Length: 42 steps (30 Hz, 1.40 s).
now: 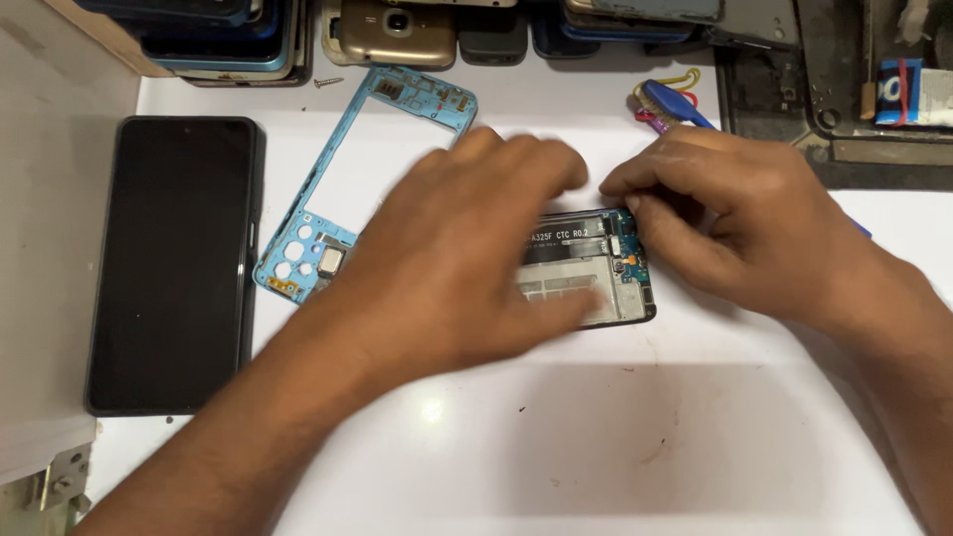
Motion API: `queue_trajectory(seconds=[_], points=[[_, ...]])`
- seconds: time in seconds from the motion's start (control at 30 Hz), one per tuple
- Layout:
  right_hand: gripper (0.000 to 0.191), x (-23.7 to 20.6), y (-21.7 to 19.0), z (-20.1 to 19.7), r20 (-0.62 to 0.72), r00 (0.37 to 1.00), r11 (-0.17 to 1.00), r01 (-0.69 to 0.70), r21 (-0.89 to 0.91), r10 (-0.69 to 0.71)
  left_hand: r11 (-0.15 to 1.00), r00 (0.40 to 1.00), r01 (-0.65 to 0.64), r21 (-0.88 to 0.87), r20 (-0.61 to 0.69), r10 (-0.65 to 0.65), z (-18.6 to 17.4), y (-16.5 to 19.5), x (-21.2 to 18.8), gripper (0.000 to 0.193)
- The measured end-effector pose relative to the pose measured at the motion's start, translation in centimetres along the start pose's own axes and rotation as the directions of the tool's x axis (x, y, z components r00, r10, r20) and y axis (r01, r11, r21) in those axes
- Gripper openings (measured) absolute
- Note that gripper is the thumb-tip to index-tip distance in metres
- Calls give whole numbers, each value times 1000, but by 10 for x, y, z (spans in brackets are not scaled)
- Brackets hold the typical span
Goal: The person cleans a disassembled phone motherboard with a brush, then seats the board into the phone housing and works on its connectors. They use a blue plastic pry tool to press and lever components on the board while holding the assembly steady with the other hand.
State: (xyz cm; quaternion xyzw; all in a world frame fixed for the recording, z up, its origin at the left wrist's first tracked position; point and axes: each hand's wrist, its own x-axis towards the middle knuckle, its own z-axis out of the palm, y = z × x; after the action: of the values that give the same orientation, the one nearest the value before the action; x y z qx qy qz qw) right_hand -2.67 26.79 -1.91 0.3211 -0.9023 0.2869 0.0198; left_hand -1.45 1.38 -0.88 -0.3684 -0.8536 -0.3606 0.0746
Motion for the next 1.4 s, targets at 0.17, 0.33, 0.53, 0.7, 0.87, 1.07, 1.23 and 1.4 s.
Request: queue_trajectory(seconds=[0.17, 0.33, 0.53, 0.7, 0.87, 1.07, 1.23, 1.4], points=[[19, -1, 3, 1, 19, 999, 998, -29, 57, 28, 932, 930, 354, -83, -76, -360, -29, -3, 6, 13], [18, 1, -3, 4, 7, 999, 999, -38, 32, 38, 780, 780, 621, 73, 42, -625, -39, 1, 13, 29], [19, 1, -2, 3, 31, 998, 997, -64, 41, 63, 764, 729, 634, 119, 237, -642, -31, 3, 12, 32], [19, 0, 4, 2, 41, 998, 996, -43, 83, 40, 787, 818, 569, -239, 258, -514, -23, -3, 9, 33], [24, -1, 6, -4, 58, 994, 992, -97, 78, 93, 697, 809, 588, -411, 270, -522, -20, -5, 8, 33], [23, 0, 3, -8, 90, 995, 998, -51, 45, 47, 681, 802, 589, -436, 215, -557, -18, -6, 10, 31], [22, 2, 1, -8, 95, 994, 997, -68, 48, 63, 764, 822, 567, -308, 152, -548, -14, -3, 9, 29], [22, 1, 0, -5, 57, 997, 997, -49, 67, 45, 838, 866, 500, -218, 123, -485, -9, 1, 6, 33]])
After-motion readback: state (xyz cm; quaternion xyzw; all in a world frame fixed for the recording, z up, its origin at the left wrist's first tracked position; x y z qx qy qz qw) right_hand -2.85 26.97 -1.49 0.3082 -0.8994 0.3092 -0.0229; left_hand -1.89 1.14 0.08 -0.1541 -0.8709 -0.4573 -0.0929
